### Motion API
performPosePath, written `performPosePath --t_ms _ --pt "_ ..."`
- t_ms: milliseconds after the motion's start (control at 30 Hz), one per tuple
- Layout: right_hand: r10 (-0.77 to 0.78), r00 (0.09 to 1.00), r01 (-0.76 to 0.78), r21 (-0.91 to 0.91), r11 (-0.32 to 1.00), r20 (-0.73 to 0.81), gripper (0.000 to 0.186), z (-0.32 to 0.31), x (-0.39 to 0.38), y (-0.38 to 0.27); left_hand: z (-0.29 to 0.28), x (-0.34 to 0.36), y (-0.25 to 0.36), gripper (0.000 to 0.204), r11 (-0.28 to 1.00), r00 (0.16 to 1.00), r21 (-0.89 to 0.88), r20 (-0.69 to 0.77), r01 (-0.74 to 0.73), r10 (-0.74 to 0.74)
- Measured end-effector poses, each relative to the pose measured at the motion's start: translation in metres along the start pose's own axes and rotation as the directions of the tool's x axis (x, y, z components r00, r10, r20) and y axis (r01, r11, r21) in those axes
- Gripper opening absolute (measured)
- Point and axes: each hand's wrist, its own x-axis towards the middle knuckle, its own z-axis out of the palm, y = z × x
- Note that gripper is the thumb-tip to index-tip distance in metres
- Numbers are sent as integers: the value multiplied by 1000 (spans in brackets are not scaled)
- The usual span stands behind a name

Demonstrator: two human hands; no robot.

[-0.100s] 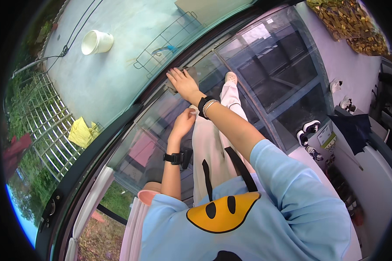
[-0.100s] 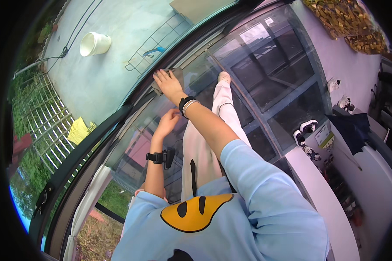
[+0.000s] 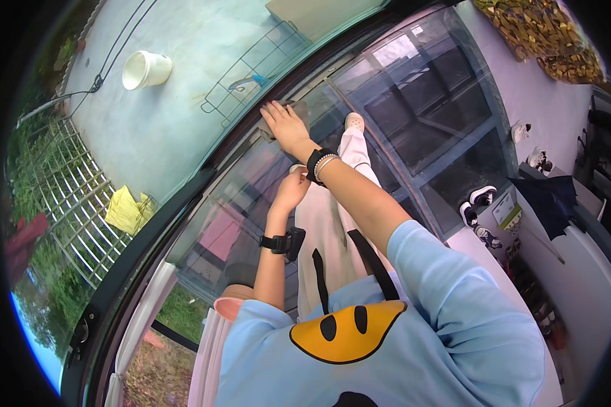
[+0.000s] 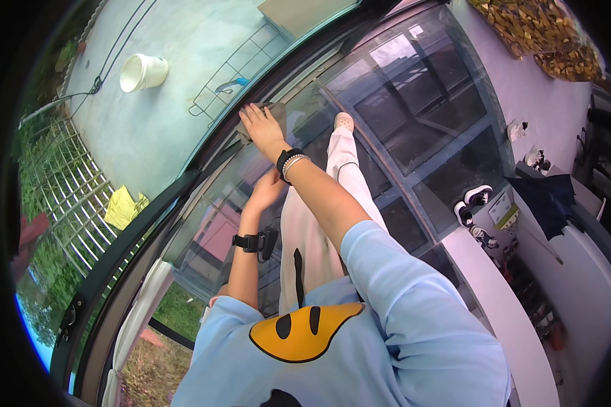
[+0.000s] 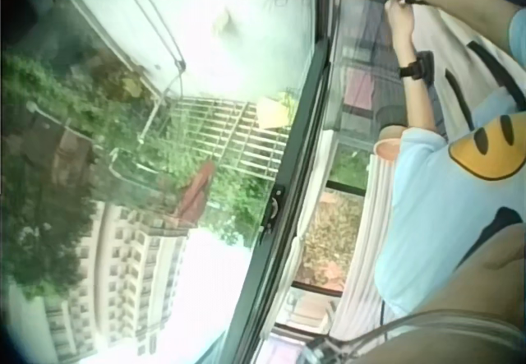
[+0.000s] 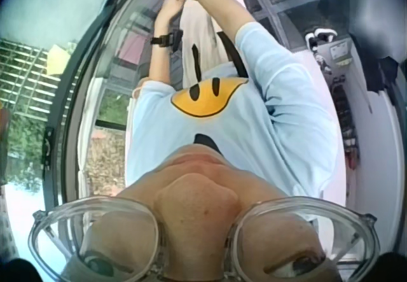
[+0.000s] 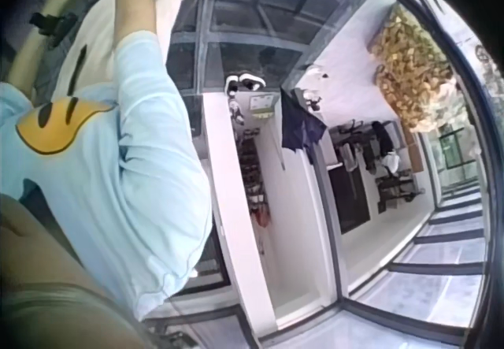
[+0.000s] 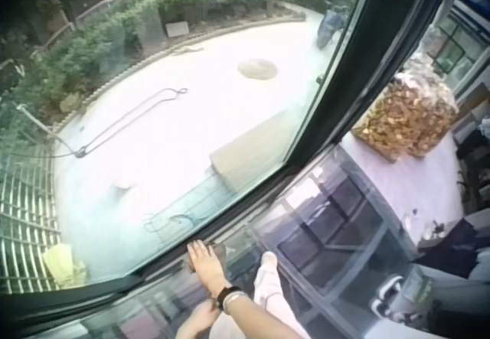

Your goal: The person cleans a glass window pane with a cloth, wiping the surface and the frame before closing the window and latching the handle.

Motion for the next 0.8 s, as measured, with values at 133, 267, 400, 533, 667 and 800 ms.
performPosePath --t_ms 133,267,400,533,667,800 --pt "85 991 -75 94 993 -104 58 -14 6 60 27 19 31 22 992 995 101 75 -80 72" --pt "140 979 -133 59 989 -145 59 -39 11 140 51 33 56 21 990 982 38 138 -136 130" --pt "159 969 -161 6 987 -188 69 -68 19 215 59 36 76 23 995 990 6 99 -102 100" --pt "211 958 -242 -151 958 -196 62 -91 28 270 49 44 86 25 999 996 -14 74 -52 53" --pt "268 944 -315 -288 904 -192 56 -109 38 312 35 56 78 28 1000 999 -2 38 -10 10" --pt "311 929 -354 -237 905 -201 53 -114 43 336 14 72 54 36 996 997 -70 -56 51 -55"
